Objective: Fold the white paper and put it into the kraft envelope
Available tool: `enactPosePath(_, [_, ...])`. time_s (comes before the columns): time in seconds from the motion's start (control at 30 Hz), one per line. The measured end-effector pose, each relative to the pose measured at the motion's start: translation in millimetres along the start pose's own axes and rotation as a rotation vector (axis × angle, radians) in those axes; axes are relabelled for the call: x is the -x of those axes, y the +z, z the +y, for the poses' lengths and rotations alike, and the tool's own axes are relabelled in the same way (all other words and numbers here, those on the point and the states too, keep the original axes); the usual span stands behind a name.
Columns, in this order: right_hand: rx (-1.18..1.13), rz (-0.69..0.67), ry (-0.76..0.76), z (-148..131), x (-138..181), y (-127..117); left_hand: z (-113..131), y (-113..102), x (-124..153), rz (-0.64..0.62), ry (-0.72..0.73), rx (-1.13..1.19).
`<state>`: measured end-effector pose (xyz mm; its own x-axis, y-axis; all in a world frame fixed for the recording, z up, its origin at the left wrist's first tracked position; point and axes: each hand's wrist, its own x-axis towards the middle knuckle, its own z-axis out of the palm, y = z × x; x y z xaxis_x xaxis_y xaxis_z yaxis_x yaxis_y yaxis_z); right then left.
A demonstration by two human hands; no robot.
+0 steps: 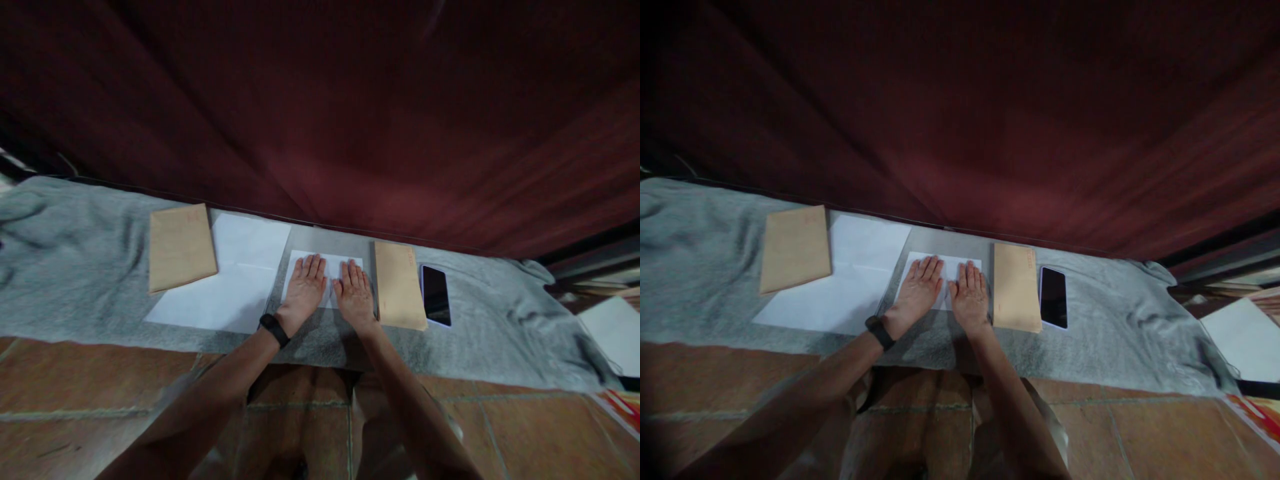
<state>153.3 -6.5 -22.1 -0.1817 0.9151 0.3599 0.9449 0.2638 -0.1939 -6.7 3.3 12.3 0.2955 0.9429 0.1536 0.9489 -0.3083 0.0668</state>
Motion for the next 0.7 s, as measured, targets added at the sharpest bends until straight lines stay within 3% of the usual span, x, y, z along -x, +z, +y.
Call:
enactPosePath(0.3, [-0.045, 0.006, 0.058, -2.8, 1.8, -7.2, 3.6, 0.4, -1.2, -0.020, 0.016, -0.032])
enactPosePath(0.57, [-0.114, -0.133, -0.079, -11.9, -10.2, -13.5, 8.5, -4.0, -0.8, -0.055, 0.034, -0.011])
enactPosePath(0.7, [-0.079, -0.150, -0.075, -13.3, -9.0, -13.4, 9.7, -3.6, -1.1, -0.062, 0.054, -0.024])
